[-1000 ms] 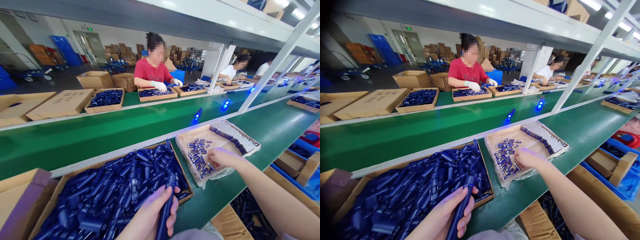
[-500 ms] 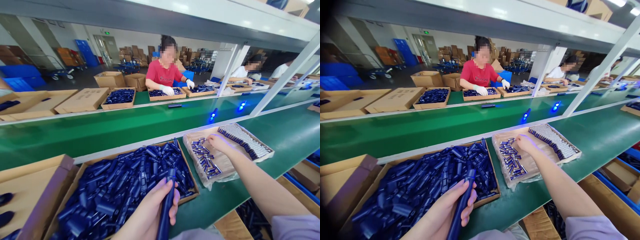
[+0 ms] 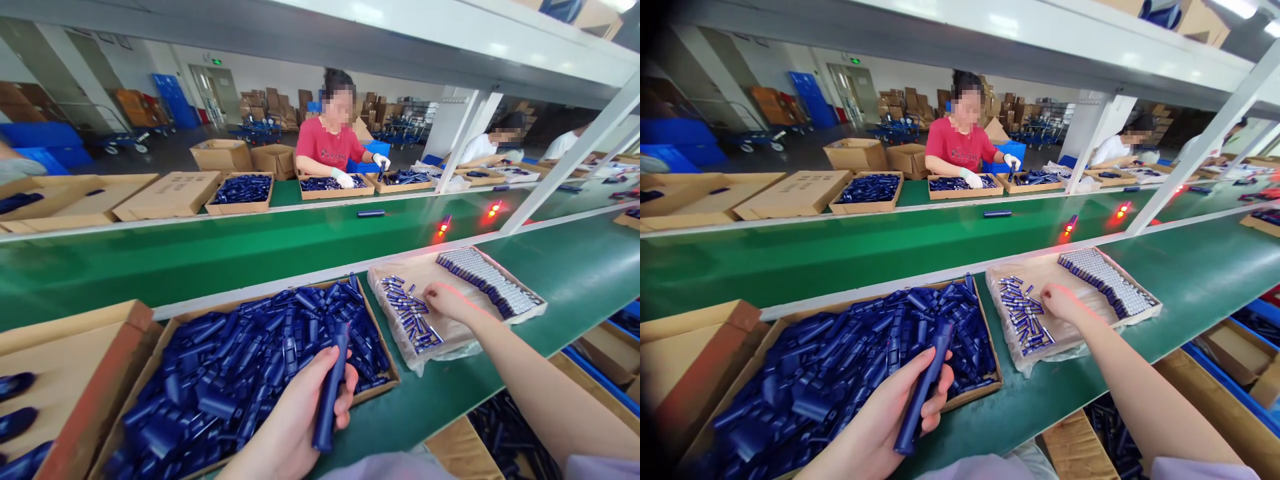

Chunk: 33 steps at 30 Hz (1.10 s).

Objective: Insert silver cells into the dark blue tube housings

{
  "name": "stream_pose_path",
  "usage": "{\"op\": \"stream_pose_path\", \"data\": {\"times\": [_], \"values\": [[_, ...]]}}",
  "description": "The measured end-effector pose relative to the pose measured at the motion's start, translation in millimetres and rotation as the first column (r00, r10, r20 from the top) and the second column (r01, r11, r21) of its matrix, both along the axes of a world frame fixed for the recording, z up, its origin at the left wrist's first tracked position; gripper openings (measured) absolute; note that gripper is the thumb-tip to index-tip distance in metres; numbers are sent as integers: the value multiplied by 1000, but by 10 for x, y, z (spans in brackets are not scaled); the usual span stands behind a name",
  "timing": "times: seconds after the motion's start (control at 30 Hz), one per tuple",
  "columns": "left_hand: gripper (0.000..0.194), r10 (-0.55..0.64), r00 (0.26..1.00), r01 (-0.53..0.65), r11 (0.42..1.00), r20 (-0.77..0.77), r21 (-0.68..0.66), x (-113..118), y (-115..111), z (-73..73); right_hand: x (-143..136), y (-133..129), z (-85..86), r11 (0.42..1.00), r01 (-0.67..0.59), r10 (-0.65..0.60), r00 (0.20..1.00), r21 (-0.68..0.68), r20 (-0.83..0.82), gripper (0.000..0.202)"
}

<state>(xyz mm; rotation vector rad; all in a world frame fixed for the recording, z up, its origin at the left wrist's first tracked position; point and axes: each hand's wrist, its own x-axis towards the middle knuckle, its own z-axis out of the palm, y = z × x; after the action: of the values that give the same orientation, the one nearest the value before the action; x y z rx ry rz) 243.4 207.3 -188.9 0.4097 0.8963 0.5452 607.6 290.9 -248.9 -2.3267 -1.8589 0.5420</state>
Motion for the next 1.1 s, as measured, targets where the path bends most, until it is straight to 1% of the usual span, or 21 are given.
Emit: {"op": "stream_pose_path", "data": {"times": [0.1,0.17,0.27,0.4,0.47,0.57,0.6,0.7,0.77,0.87,0.97,1.03,1.1], "values": [[50,9,1000,-8,1000,26,-7,19,0,7,-100,-75,-22,998,-59,59,998,-32,18,9],[52,8,999,-8,1000,34,-11,30,-12,14,-165,-53,-22,998,-59,60,996,-25,71,11],[52,11,999,-10,1000,52,-18,30,-42,23,-217,65,-9,996,-82,87,986,-43,141,10],[48,43,990,-36,998,137,-51,-2,-82,40,-224,225,12,974,-164,190,967,-154,168,7],[47,63,981,-50,996,184,-75,-25,-97,51,-204,267,28,965,-185,219,959,-188,180,1],[46,91,965,-69,993,244,-99,-57,-111,58,-169,299,36,963,-208,240,952,-174,191,21],[45,97,960,-72,992,262,-102,-66,-113,58,-163,305,28,960,-225,255,949,-166,185,24],[44,112,955,-85,991,275,-107,-88,-117,60,-154,313,-27,954,-263,286,944,-146,164,19],[44,118,958,-93,990,261,-107,-105,-117,66,-129,317,-60,962,-242,261,951,-127,163,14],[44,118,962,-96,990,245,-99,-132,-113,69,-41,320,-57,987,-142,154,971,-78,181,8],[45,117,964,-98,991,237,-90,-145,-104,59,18,305,-33,998,-48,55,978,-38,202,8],[45,122,965,-103,990,233,-93,-141,-103,56,-5,295,-39,998,-56,63,982,-42,176,5],[45,129,965,-109,989,228,-99,-132,-106,62,-65,295,-43,994,-99,104,986,-43,133,1]]}}
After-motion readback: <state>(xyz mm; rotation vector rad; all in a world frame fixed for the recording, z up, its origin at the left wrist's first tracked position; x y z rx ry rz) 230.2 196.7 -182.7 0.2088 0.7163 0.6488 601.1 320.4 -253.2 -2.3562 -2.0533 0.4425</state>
